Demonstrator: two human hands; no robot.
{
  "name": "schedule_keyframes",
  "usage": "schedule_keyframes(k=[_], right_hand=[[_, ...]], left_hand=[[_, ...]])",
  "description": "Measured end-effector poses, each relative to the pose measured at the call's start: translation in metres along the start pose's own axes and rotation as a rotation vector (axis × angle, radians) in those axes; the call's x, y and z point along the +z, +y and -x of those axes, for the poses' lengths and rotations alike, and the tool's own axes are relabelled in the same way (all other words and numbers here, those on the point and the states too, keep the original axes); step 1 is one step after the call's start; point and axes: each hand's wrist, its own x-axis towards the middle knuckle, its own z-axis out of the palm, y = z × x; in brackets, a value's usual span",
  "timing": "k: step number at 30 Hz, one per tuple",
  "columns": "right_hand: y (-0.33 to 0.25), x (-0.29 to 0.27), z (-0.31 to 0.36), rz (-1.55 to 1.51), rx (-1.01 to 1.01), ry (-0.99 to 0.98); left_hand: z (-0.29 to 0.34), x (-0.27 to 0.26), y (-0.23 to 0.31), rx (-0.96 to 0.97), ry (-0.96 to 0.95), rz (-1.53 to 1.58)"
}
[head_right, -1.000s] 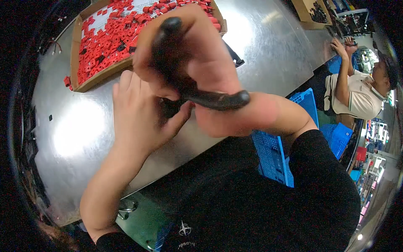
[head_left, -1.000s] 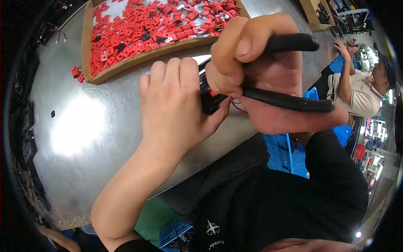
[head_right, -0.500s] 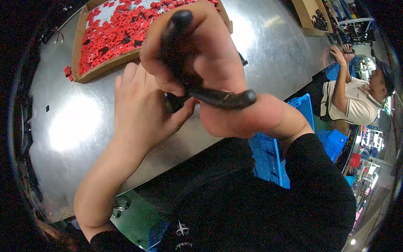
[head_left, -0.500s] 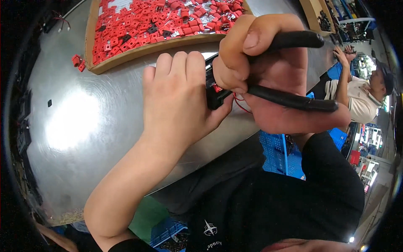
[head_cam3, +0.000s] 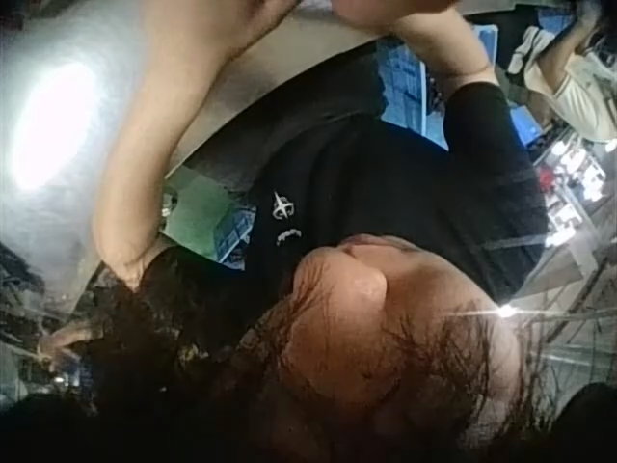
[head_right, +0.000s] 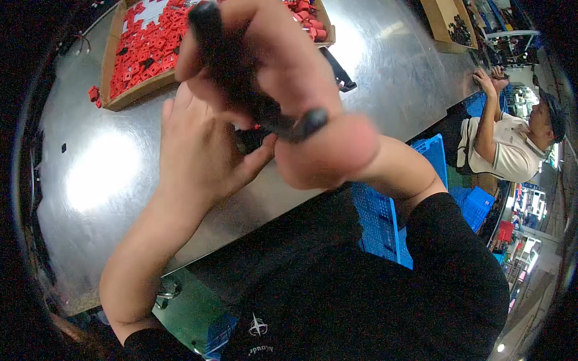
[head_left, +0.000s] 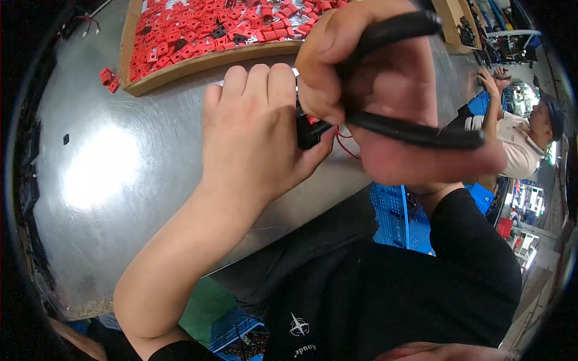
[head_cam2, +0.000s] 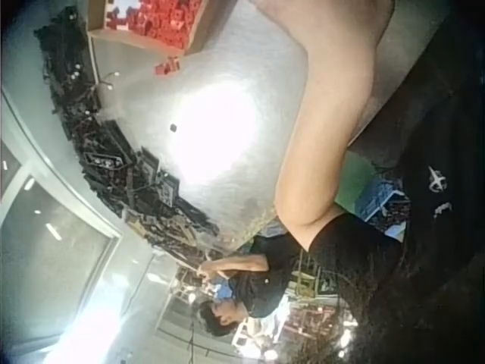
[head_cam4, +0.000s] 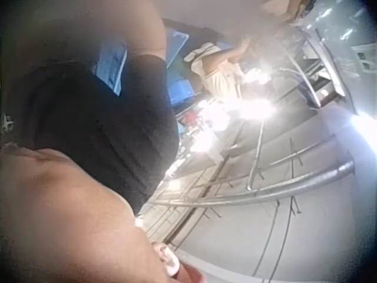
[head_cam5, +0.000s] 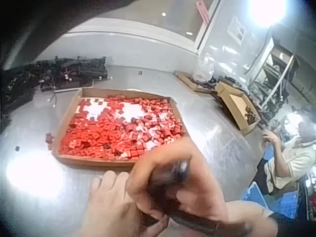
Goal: Assembling small cooling fans by attaching red plastic components and managing wires.
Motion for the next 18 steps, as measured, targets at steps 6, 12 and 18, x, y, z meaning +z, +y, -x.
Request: schedule_keyframes(k=[6, 12, 18], right_hand=[[0.001, -0.029, -0.031, -0.014, 0.213, -0.426], [0.047, -0.059, -0.029, -0.479, 0.006, -0.531], [0.014, -0.043, -0.019, -0.4, 0.178, -0.387]], left_hand=[[0.001, -0.005, -0.003, -0.012, -0.054, -0.058], [-0.004, -0.003, 0.0, -0.038, 0.008, -0.023], [-0.001, -0.002, -0.005, -0.106, -0.032, -0.04]])
